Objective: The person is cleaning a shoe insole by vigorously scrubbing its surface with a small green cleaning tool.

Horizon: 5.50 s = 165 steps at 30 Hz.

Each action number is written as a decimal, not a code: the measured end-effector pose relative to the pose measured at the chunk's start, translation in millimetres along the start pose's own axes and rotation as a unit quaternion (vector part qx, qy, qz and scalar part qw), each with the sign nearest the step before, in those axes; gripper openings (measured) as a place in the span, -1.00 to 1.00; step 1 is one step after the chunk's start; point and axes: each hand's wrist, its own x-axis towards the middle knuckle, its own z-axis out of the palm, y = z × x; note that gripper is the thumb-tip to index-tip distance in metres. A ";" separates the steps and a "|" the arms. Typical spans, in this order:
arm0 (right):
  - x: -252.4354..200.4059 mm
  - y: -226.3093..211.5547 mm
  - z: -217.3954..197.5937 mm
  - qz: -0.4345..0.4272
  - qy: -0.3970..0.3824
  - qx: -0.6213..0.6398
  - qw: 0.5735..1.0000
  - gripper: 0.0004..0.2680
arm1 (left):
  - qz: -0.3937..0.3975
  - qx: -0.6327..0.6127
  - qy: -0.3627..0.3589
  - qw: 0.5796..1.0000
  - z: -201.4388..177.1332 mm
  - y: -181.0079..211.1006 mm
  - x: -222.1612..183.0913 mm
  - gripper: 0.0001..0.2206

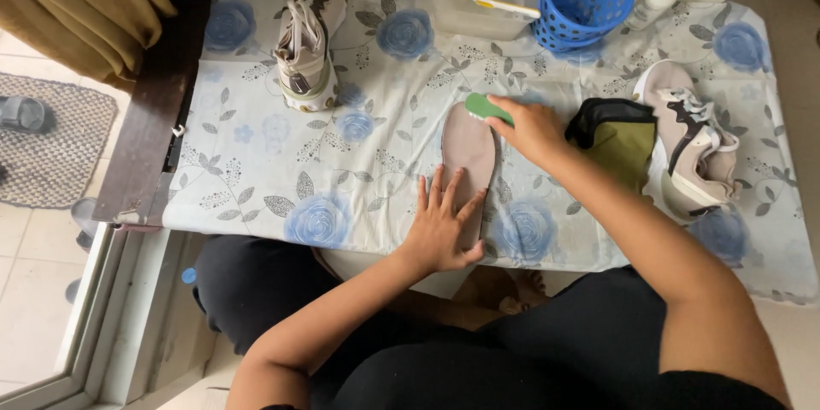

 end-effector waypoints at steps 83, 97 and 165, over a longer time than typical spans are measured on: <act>-73.9 -84.6 17.8 0.117 0.077 0.101 0.985 -0.69 | 0.018 -0.042 0.011 0.999 8.0 -5.9 -2.6 -0.30; -43.5 -73.7 21.3 0.122 0.095 0.101 0.983 -0.71 | 0.016 -0.041 0.001 0.999 5.6 -5.4 -2.1 -0.29; -109.8 -40.5 6.3 0.183 0.017 0.190 0.964 -0.71 | 0.034 -0.039 0.018 0.998 -1.6 -5.9 -2.9 -0.31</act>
